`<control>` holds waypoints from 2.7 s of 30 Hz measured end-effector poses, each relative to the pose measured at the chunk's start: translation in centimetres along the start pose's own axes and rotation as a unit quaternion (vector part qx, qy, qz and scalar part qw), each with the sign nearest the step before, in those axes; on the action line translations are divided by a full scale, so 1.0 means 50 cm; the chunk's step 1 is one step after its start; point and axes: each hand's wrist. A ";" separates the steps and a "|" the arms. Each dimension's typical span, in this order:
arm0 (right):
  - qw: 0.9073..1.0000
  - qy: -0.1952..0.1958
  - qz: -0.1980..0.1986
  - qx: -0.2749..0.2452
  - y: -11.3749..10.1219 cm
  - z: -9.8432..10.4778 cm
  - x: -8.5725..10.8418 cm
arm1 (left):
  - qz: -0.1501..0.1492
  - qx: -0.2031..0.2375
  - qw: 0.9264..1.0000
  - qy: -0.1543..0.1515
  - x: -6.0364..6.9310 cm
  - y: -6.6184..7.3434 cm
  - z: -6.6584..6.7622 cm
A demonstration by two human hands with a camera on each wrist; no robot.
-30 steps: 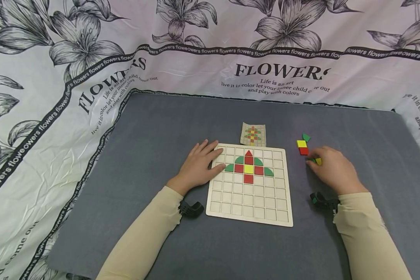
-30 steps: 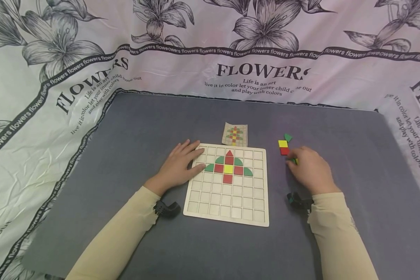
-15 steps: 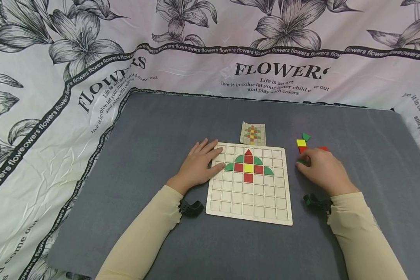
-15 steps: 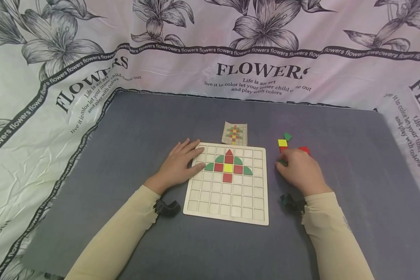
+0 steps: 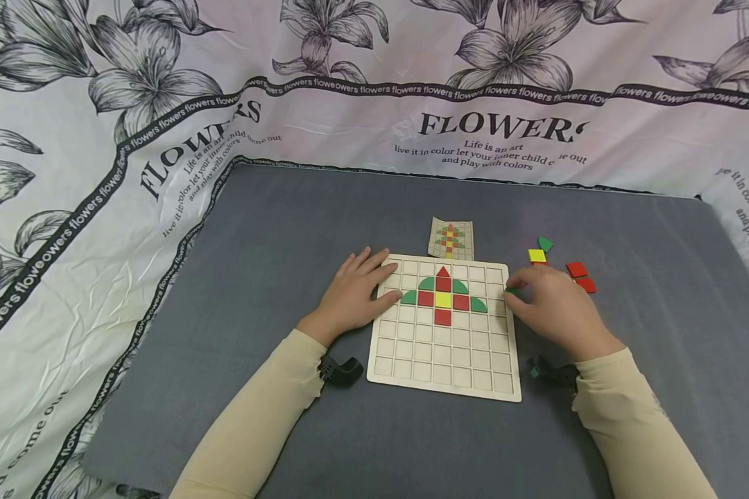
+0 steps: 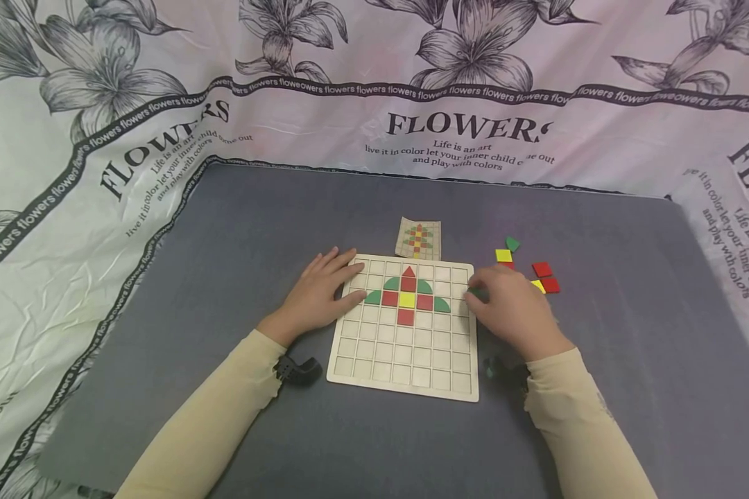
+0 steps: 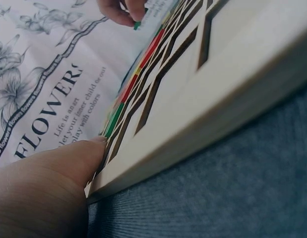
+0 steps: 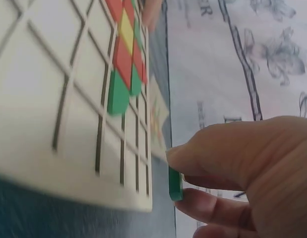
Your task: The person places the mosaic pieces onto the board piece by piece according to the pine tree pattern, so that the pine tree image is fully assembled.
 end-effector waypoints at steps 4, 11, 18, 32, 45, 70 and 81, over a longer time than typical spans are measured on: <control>1.000 -0.007 0.019 0.001 -0.021 -0.009 0.000 | 0.000 -0.001 1.000 -0.001 -0.001 -0.001 -0.001; 0.999 -0.033 0.037 0.001 -0.054 -0.028 0.000 | 0.001 -0.002 1.000 -0.001 -0.001 -0.002 -0.002; 0.996 -0.041 0.085 0.009 -0.075 -0.053 -0.005 | -0.001 0.001 1.000 0.001 0.000 -0.002 -0.001; 0.987 -0.028 0.154 0.035 -0.078 -0.082 -0.005 | -0.004 0.000 1.000 0.004 -0.002 -0.002 -0.002; 0.986 -0.047 0.161 0.015 -0.075 -0.093 -0.007 | -0.002 0.000 1.000 0.004 -0.001 -0.002 -0.002; 0.993 -0.050 0.106 0.019 -0.064 -0.060 -0.004 | -0.001 -0.001 1.000 0.003 0.000 -0.001 0.000; 0.997 -0.053 0.055 0.016 -0.013 -0.020 0.011 | 0.003 0.001 1.000 0.005 -0.003 0.000 -0.004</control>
Point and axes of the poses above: each hand's wrist, its own x-axis away from the middle knuckle, its own z-axis out of the back of the hand, y = z × x, and after that the axes turned 10 degrees about -y, right-handed
